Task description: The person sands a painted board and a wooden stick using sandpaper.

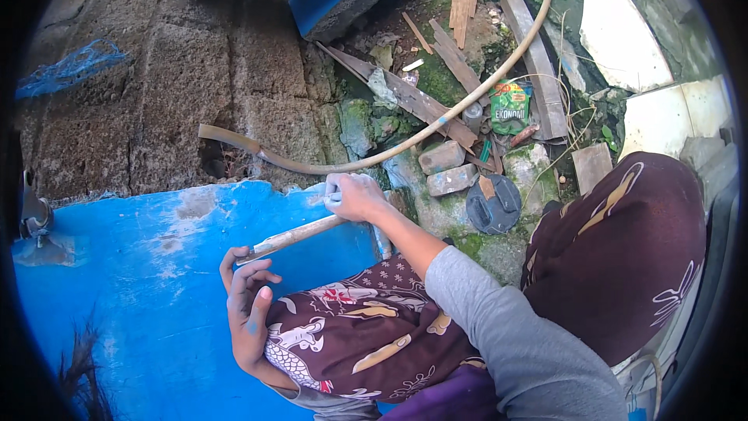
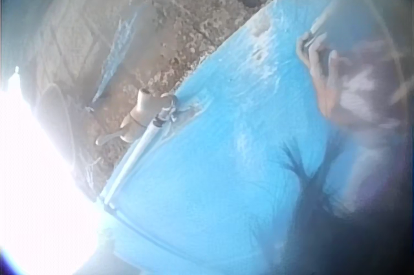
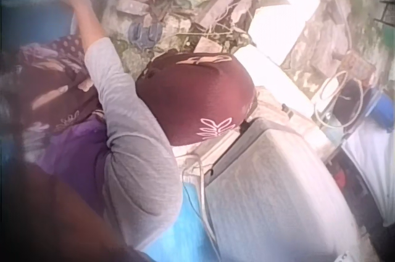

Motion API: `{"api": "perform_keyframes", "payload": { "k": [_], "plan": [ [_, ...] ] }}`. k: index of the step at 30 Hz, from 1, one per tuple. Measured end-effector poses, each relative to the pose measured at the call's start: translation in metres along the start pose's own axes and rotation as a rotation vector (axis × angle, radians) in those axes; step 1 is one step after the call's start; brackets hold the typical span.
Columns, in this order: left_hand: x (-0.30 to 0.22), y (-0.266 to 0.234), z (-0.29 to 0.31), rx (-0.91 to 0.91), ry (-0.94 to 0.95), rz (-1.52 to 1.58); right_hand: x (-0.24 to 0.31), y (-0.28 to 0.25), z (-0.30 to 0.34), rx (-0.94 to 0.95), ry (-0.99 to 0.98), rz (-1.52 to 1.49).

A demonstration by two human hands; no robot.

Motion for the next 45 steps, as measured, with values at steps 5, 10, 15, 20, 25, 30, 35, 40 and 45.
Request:
{"api": "perform_keyframes", "payload": {
  "k": [5, 10, 15, 20, 25, 30, 35, 40, 45],
  "plan": [
    [-0.003, 0.002, 0.000, -0.011, -0.014, 0.012, 0.024, -0.006, -0.007, 0.048, -0.142, -0.145],
    [-0.003, 0.004, -0.001, 0.002, -0.011, 0.001, 0.009, -0.001, -0.007, 0.032, -0.113, -0.169],
    [-0.001, 0.002, 0.000, -0.004, -0.002, 0.009, 0.017, 0.000, -0.003, 0.060, -0.178, -0.228],
    [-0.002, 0.003, -0.001, -0.021, 0.007, 0.003, 0.009, -0.002, -0.005, 0.005, -0.175, -0.089],
    [0.001, 0.002, 0.000, -0.008, -0.017, 0.042, 0.003, 0.000, -0.008, 0.031, -0.107, 0.007],
    [-0.004, 0.003, 0.002, -0.016, -0.025, 0.012, 0.022, -0.003, -0.003, 0.047, -0.127, -0.155],
    [-0.001, 0.002, 0.000, -0.006, -0.020, -0.009, -0.007, 0.005, -0.011, 0.034, -0.051, -0.001],
    [-0.003, 0.004, -0.002, -0.012, -0.003, 0.011, 0.000, 0.009, -0.010, 0.098, -0.056, -0.318],
    [-0.004, 0.002, 0.000, -0.014, -0.026, 0.011, 0.014, -0.001, -0.004, 0.013, -0.057, -0.119]
  ]
}}
Point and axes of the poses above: each hand's wrist, its own z-axis away from the middle knuckle, its own y-axis out of the palm, x = y × z, the point moved 2 cm from there along -z, towards the middle knuckle, and after that the axes turned 14 degrees about -x, right-handed, at the moved point
